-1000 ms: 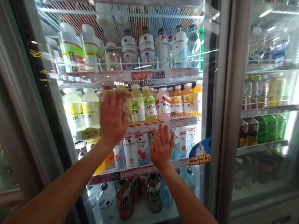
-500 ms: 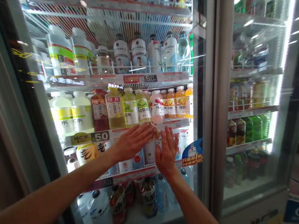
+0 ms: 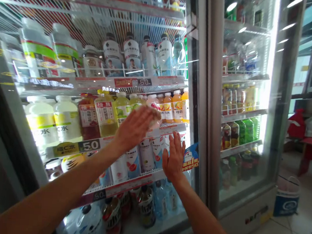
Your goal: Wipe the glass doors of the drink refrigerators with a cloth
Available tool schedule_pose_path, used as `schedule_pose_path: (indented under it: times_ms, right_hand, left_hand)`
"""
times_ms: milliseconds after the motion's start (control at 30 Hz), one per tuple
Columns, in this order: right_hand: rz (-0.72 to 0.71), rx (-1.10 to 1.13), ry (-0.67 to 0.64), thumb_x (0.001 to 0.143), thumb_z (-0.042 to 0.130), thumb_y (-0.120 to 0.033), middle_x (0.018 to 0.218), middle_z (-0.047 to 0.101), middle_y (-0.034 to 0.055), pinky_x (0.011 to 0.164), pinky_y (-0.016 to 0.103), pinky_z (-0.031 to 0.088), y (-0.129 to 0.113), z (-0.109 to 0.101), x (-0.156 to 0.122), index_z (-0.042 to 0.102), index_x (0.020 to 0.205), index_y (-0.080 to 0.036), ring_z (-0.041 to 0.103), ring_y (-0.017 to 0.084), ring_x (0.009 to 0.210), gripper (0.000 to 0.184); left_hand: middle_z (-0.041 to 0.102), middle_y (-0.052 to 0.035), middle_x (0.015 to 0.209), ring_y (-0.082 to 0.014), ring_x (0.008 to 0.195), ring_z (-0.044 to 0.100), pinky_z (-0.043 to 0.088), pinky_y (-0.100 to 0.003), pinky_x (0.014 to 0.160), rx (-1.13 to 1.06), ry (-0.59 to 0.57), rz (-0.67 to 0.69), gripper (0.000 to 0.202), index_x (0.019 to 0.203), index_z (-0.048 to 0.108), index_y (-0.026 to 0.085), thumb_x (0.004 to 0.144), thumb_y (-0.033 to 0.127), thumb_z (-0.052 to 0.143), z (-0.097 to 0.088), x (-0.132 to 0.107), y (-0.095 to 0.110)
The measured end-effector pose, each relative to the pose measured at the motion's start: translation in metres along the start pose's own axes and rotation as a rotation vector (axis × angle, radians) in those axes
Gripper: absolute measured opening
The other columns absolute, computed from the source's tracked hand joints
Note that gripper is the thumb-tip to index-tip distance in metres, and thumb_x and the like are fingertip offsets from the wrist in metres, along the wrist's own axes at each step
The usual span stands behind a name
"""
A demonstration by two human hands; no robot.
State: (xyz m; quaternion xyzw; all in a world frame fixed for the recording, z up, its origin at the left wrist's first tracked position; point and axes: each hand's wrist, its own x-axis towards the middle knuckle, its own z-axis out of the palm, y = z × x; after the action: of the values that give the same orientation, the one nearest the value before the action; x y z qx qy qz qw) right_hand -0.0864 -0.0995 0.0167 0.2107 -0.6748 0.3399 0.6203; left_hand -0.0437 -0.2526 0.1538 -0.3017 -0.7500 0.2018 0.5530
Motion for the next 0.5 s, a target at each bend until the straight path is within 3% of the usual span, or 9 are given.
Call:
schedule_pose_path:
  times_ms: [67,100,267,433,500]
  right_hand:
    - [0.012,-0.008,0.011,0.09,0.036,-0.023,0.149,0.031,0.0082,0.11,0.053,0.024,0.006,-0.001,-0.002,0.016,0.146,-0.027,0.026,0.023,0.139,0.06]
    - [0.016,-0.011,0.012,0.09,0.036,-0.024,0.149,0.031,0.0082,0.11,0.053,0.024,0.008,-0.002,-0.002,0.016,0.146,-0.026,0.026,0.023,0.139,0.06]
    - [0.023,-0.032,-0.004,0.09,0.035,-0.023,0.149,0.031,0.0088,0.11,0.053,0.024,0.018,-0.007,0.0,0.016,0.146,-0.027,0.026,0.024,0.139,0.06]
    - [0.067,-0.095,0.025,0.091,0.034,-0.024,0.148,0.033,0.0131,0.108,0.055,0.024,0.035,-0.013,0.013,0.017,0.146,-0.025,0.027,0.025,0.138,0.058]
    - [0.086,-0.11,0.04,0.091,0.033,-0.025,0.147,0.034,0.0142,0.108,0.056,0.024,0.043,-0.017,0.018,0.018,0.146,-0.024,0.028,0.025,0.138,0.057]
  left_hand:
    - [0.032,-0.0114,0.148,-0.0244,0.141,0.014,0.017,-0.045,0.116,0.008,0.07,-0.17,0.05,0.137,0.035,0.012,0.088,0.02,0.038,-0.001,0.013,-0.009]
    - [0.032,-0.0119,0.148,-0.0252,0.141,0.013,0.017,-0.046,0.116,0.003,0.076,-0.181,0.05,0.137,0.035,0.011,0.088,0.021,0.038,-0.001,0.017,-0.009]
    - [0.042,-0.0054,0.143,-0.0182,0.139,0.022,0.021,-0.037,0.116,-0.065,-0.099,0.117,0.048,0.136,0.039,0.016,0.088,0.014,0.034,0.009,0.014,0.011]
    - [0.03,-0.009,0.149,-0.0239,0.141,0.013,0.015,-0.047,0.117,-0.082,0.009,-0.184,0.052,0.14,0.032,0.014,0.088,0.021,0.035,0.019,0.046,0.016]
    - [0.03,-0.011,0.149,-0.0245,0.141,0.013,0.015,-0.047,0.117,-0.104,-0.011,-0.151,0.053,0.139,0.032,0.012,0.087,0.018,0.036,0.028,0.055,0.029]
